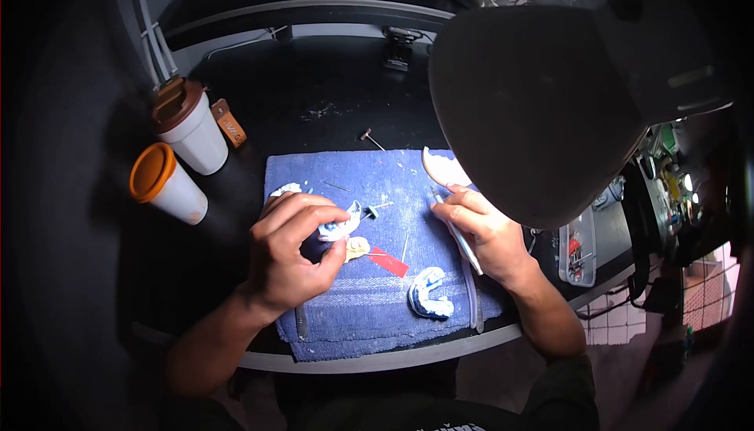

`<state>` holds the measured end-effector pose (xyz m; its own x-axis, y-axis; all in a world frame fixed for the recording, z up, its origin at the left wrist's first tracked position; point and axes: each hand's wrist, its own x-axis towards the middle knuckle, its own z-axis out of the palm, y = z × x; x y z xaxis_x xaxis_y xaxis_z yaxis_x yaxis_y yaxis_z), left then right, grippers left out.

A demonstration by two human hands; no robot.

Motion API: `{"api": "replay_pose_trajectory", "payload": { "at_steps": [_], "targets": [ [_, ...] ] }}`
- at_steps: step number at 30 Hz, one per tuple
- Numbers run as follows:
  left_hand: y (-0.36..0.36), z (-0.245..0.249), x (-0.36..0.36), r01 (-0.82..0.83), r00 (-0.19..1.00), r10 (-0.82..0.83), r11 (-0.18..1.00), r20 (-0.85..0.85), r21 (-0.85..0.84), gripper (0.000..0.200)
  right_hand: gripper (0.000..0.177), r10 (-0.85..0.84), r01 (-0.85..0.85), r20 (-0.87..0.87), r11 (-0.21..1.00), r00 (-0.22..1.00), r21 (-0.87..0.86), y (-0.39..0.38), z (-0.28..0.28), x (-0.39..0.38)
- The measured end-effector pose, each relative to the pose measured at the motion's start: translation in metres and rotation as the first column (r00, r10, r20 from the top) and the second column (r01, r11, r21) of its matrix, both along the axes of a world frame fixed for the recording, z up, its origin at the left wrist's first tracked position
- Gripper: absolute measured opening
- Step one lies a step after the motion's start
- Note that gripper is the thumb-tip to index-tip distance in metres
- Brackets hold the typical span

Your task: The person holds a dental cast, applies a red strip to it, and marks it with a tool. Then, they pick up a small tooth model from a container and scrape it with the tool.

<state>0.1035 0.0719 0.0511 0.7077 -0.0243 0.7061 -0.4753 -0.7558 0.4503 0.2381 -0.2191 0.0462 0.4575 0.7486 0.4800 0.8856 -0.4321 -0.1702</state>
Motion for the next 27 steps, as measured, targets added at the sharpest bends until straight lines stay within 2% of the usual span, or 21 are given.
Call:
{"api": "replay_pose_trajectory", "payload": {
  "at_steps": [2,4,6,7,10,11,15,20,21,24,27],
  "targets": [
    [0.003,-0.002,0.003,-0.017,1.0,0.017,1.0,0.0,-0.021,0.029,0.023,-0.07,0.068,-0.189,0.998,0.98,-0.019,0.012,0.001,-0.002],
    [0.007,-0.003,0.006,-0.026,1.0,0.026,0.999,-0.001,-0.027,0.029,0.026,-0.071,0.057,-0.127,0.992,0.989,-0.113,0.019,0.005,-0.004],
    [0.01,-0.002,0.008,-0.024,1.0,0.024,0.999,0.0,-0.027,0.028,0.03,0.046,0.005,0.173,0.959,0.984,-0.285,0.023,0.009,-0.005],
    [0.009,-0.002,0.008,-0.024,1.0,0.023,0.999,-0.008,-0.03,0.028,0.033,0.03,0.005,0.124,0.962,0.992,-0.272,0.02,0.006,-0.005],
    [0.007,-0.004,0.006,-0.012,0.999,0.011,1.0,-0.036,-0.024,0.028,0.036,0.04,-0.037,0.043,0.996,0.998,-0.078,0.016,0.01,-0.008],
    [0.006,-0.004,0.006,-0.005,0.999,0.004,1.0,-0.043,-0.02,0.029,0.035,0.076,-0.077,0.031,0.997,0.997,0.032,0.02,0.014,-0.011],
    [0.005,-0.004,0.005,-0.04,0.998,0.039,0.999,-0.046,-0.017,0.029,0.023,0.156,-0.116,-0.198,0.973,0.968,0.201,0.018,0.014,-0.023],
    [0.01,-0.003,0.006,-0.135,0.989,0.13,0.987,-0.065,-0.088,0.029,0.02,0.163,-0.087,-0.309,0.965,0.937,0.246,0.018,0.008,-0.024],
    [0.013,-0.003,0.006,-0.133,0.99,0.128,0.987,-0.056,-0.09,0.028,0.02,0.165,-0.082,-0.322,0.963,0.932,0.257,0.018,0.007,-0.024],
    [0.017,0.0,0.007,-0.126,0.989,0.101,0.957,-0.104,-0.263,0.027,0.02,0.175,-0.088,-0.319,0.959,0.931,0.268,0.017,0.008,-0.023],
    [0.022,0.0,0.01,-0.111,0.993,0.097,0.959,-0.067,-0.259,0.026,0.02,0.164,-0.081,-0.319,0.963,0.933,0.259,0.016,0.01,-0.023]
  ]
}}
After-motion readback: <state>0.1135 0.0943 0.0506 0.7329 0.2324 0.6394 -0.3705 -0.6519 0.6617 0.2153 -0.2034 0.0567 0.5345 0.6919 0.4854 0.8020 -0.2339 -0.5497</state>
